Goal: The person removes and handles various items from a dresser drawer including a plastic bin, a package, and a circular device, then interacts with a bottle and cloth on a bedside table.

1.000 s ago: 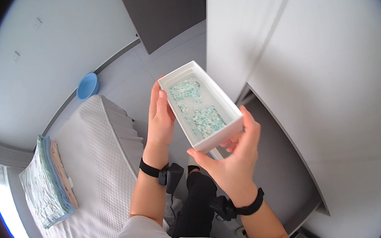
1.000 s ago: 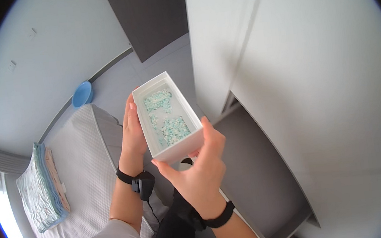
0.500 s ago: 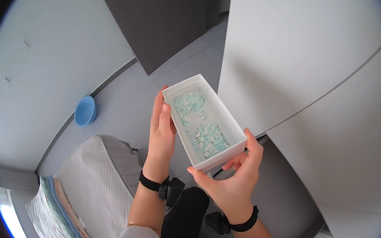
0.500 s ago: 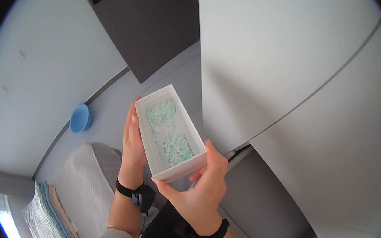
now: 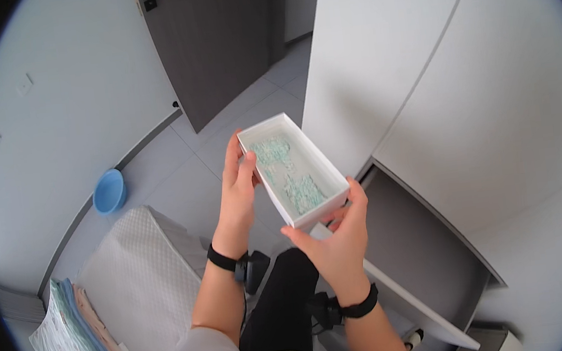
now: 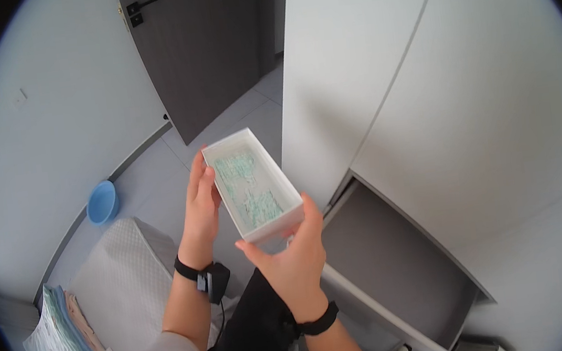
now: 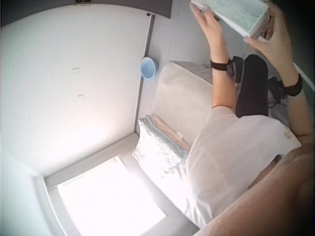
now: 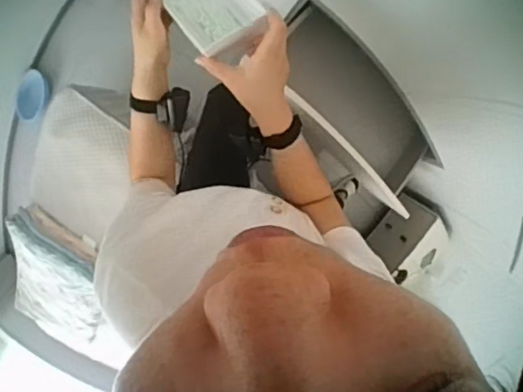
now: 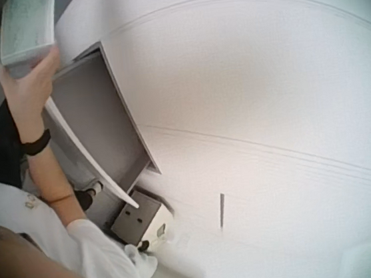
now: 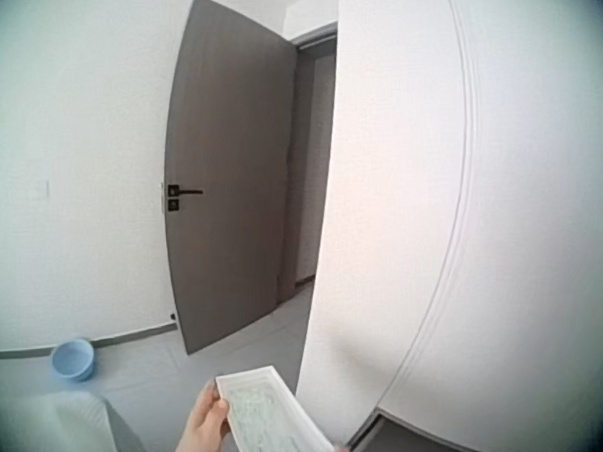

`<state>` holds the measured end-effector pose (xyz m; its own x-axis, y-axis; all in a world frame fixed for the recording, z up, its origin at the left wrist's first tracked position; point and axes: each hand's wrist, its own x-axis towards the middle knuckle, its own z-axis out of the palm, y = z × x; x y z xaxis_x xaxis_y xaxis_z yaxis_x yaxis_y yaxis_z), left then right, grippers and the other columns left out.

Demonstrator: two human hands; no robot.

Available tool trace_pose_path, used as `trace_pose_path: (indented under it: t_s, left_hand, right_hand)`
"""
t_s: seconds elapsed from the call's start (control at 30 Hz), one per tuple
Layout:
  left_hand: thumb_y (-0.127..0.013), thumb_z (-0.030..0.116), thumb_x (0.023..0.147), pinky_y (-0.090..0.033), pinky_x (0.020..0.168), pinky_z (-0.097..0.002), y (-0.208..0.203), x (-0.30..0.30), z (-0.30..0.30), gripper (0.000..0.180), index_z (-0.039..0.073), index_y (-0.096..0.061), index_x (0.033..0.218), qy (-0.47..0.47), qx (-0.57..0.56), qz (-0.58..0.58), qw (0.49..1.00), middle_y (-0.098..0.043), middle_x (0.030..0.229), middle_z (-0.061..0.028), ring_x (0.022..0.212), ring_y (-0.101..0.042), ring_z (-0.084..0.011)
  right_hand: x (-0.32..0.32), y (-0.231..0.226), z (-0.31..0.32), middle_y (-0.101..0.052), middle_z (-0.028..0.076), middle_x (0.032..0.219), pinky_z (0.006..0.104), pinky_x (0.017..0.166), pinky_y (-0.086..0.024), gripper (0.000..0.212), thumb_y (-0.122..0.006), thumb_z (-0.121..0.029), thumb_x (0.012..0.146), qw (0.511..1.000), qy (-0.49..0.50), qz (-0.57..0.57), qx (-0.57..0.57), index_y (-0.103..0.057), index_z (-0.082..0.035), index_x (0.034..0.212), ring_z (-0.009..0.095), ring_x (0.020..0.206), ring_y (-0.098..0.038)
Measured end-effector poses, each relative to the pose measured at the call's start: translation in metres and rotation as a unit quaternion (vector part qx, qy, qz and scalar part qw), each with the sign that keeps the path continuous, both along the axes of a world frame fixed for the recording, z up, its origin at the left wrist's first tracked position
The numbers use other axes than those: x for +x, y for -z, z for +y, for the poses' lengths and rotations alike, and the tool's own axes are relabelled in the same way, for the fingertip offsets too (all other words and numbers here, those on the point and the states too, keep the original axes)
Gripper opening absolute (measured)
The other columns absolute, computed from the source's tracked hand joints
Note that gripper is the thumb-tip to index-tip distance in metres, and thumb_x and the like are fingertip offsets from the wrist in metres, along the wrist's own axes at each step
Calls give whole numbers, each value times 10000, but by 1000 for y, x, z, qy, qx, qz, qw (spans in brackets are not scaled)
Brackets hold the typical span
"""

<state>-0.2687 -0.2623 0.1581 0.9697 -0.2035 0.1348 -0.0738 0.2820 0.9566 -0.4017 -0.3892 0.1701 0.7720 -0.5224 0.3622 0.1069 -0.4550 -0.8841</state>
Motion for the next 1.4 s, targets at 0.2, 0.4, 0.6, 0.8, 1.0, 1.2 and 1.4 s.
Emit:
trace_pose_path:
  t_s: [0.2, 0.4, 0.6, 0.8, 1.0, 1.2, 1.4]
  left_hand:
    - [-466, 176, 956, -456, 921, -330, -34, -22, 1, 566, 75, -239, 1464, 41, -65, -51, 996, -424, 1338, -90, 1135, -516, -181]
    - [-458, 144, 930, -413, 989, -354, -45, -53, 0, 606, 84, -209, 1480, 85, -85, -72, 990, -366, 1406, -97, 1237, -447, -207]
    - [-451, 112, 889, -394, 1008, -364, -61, -69, 7, 646, 88, -202, 1484, 118, -98, -92, 984, -290, 1476, -104, 1252, -435, -211]
    - [-447, 101, 883, -389, 1013, -364, -67, -103, 18, 651, 97, -201, 1485, 144, -110, -100, 978, -286, 1481, -105, 1248, -441, -211]
    - [-440, 96, 880, -389, 1018, -362, -87, -82, 19, 648, 102, -206, 1484, 136, -118, -122, 976, -287, 1480, -102, 1246, -444, -208]
    - [-434, 88, 873, -387, 1022, -363, -83, -87, 26, 651, 87, -203, 1482, 142, -126, -108, 976, -294, 1477, -100, 1252, -439, -210]
    - [-441, 87, 857, -442, 978, -355, -85, -83, 25, 673, 87, -195, 1484, 141, -119, -106, 977, -298, 1470, -101, 1239, -454, -210]
  right_hand:
    - [-28, -31, 3, -490, 126, 1185, 321, 748, -464, 1039, -893, -163, 532, 998, -8, -59, -32, -293, 8, 1362, 182, 862, -538]
    - [-61, -31, 9, -480, 134, 1195, 329, 783, -479, 1033, -885, -142, 550, 993, 28, -71, -85, -273, 11, 1367, 205, 929, -555]
    - [-83, -39, 21, -433, 148, 1253, 342, 847, -488, 1022, -880, -144, 568, 992, 41, -80, -85, -259, 5, 1367, 218, 990, -563]
    - [-121, -41, 37, -401, 145, 1289, 351, 867, -482, 1021, -877, -147, 575, 988, 62, -103, -100, -253, -8, 1371, 215, 1012, -557]
    - [-97, -56, 36, -401, 143, 1290, 351, 866, -482, 1021, -876, -144, 573, 984, 59, -122, -116, -254, -12, 1372, 214, 1014, -556]
    - [-102, -55, 43, -402, 141, 1288, 349, 864, -484, 1014, -873, -134, 571, 983, 59, -123, -123, -259, -15, 1368, 216, 1011, -559]
    - [-97, -56, 41, -406, 138, 1285, 349, 868, -482, 1003, -867, -121, 573, 984, 47, -128, -116, -261, -18, 1366, 215, 1012, -559]
